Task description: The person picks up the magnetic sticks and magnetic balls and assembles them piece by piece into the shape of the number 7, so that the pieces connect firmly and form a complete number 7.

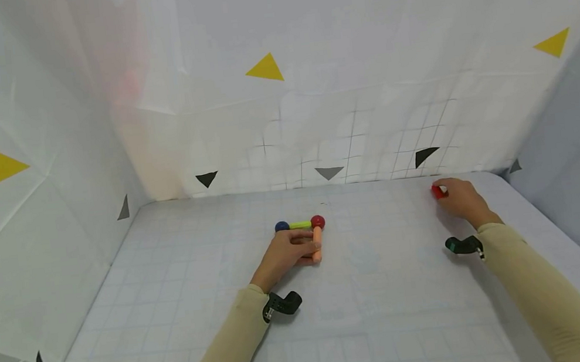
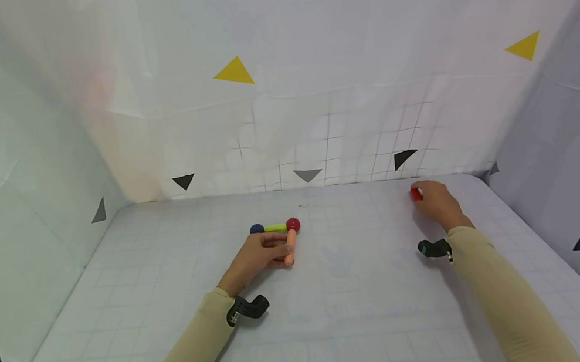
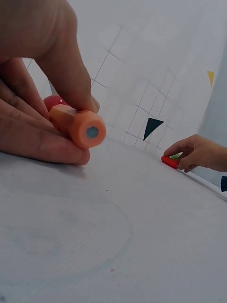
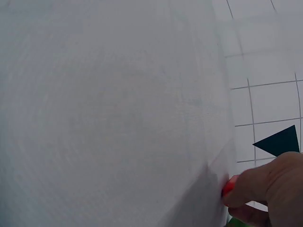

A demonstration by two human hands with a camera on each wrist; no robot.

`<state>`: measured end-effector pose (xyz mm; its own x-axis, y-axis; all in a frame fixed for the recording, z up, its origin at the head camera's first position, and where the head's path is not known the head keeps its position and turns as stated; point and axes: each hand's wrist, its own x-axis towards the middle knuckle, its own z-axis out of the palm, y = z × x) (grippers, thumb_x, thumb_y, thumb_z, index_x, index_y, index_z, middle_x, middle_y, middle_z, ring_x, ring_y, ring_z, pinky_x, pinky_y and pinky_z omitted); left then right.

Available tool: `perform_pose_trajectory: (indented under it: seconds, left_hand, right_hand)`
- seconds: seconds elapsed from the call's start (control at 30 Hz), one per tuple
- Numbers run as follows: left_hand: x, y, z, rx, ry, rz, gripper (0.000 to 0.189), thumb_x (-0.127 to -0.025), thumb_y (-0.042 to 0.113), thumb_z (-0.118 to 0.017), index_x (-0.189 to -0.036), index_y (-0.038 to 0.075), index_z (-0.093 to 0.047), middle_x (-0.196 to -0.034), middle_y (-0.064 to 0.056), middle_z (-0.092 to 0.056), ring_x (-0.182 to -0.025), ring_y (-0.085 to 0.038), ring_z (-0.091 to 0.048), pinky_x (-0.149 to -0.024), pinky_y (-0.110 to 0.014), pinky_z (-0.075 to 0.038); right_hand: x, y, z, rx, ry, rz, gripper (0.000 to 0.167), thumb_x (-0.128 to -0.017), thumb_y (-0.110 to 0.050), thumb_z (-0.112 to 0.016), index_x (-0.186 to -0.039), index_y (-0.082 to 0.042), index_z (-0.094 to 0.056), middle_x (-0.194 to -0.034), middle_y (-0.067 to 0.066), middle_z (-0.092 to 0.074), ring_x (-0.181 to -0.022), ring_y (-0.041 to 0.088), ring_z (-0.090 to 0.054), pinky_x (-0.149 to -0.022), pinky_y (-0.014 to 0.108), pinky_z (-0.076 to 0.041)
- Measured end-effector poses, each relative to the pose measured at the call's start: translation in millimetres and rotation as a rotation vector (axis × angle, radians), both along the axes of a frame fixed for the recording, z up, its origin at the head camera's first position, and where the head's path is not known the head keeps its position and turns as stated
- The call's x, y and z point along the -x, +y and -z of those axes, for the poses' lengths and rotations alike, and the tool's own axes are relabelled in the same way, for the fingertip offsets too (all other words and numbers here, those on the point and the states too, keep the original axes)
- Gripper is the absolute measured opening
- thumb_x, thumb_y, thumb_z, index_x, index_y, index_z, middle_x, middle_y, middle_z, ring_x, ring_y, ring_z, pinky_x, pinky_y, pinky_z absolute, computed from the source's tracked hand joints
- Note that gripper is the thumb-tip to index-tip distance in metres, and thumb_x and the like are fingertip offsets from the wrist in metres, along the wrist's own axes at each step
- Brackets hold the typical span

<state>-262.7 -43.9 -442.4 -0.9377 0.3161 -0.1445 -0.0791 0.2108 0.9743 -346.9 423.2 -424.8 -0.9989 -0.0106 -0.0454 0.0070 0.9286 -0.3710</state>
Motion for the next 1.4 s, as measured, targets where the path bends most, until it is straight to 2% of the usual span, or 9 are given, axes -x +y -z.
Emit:
perform_pose_trajectory:
  seconds: [0.23,0.47,0.67,0.87,1.1,1.4]
  left_hand:
    - [-1.0,0.0,-0.9,0.0,0.001,0.009,0.039,-0.093,0.022,-0.08,-0.128,0.007,-0.072,-0.106,-0.005,-0.073,-0.091,-0.02,-0.074,-0.089,-0.035,-0.057]
    - [-1.3,0.5,-0.4,0.007,0.001,0.004,0.039,-0.092,0.025,-0.081,-0.126,0.008,-0.072,-0.106,-0.004,-0.073,-0.092,-0.019,-0.073,-0.09,-0.035,-0.056]
    - [-0.5,0.1,0.9,0.005,0.007,0.008,0.04,-0.092,0.027,-0.082,-0.125,0.008,-0.073,-0.106,-0.004,-0.074,-0.093,-0.019,-0.072,-0.088,-0.034,-0.056]
    - [1.5,-0.9,1.2,0.021,0.002,0.006,0.043,-0.091,0.031,-0.083,-0.127,0.01,-0.072,-0.108,-0.003,-0.074,-0.094,-0.018,-0.072,-0.095,-0.037,-0.053]
    - [2.0,-1.8,1.7,-0.01,-0.026,0.02,0.045,-0.092,0.029,-0.082,-0.13,0.008,-0.07,-0.109,-0.005,-0.074,-0.092,-0.021,-0.074,-0.09,-0.036,-0.057]
    - [2.6,-0.1,2.6,0.043,0.003,0.004,0.042,-0.09,0.032,-0.083,-0.126,0.012,-0.073,-0.107,-0.001,-0.074,-0.095,-0.017,-0.071,-0.096,-0.038,-0.053]
  right_hand:
    - [2.9,3,1.3,0.039,0.033,-0.033,0.046,-0.092,-0.004,-0.065,-0.133,0.016,-0.053,-0.115,0.036,-0.06,-0.099,0.046,-0.059,-0.075,0.051,-0.055]
    - [2.8,3,1.2,0.028,0.026,-0.041,0.052,-0.092,-0.007,-0.066,-0.133,0.021,-0.051,-0.118,0.038,-0.058,-0.104,0.049,-0.059,-0.08,0.054,-0.054]
    - [0.1,2,-2.1,0.046,-0.008,-0.029,0.054,-0.096,-0.015,-0.071,-0.133,0.019,-0.051,-0.119,0.037,-0.059,-0.109,0.05,-0.057,-0.086,0.059,-0.052]
    - [-2.3,0,-3.3,0.075,-0.038,0.021,0.063,-0.097,-0.023,-0.075,-0.137,0.017,-0.048,-0.125,0.036,-0.055,-0.111,0.049,-0.053,-0.092,0.06,-0.051]
    - [-1.3,1,-5.2,0.05,-0.065,0.011,0.066,-0.095,-0.028,-0.077,-0.135,0.018,-0.051,-0.122,0.034,-0.057,-0.108,0.047,-0.054,-0.088,0.058,-0.052]
    - [-5.9,4,-6.8,0.072,-0.069,-0.015,0.063,-0.093,-0.025,-0.079,-0.134,0.016,-0.054,-0.12,0.031,-0.059,-0.106,0.046,-0.055,-0.086,0.057,-0.052]
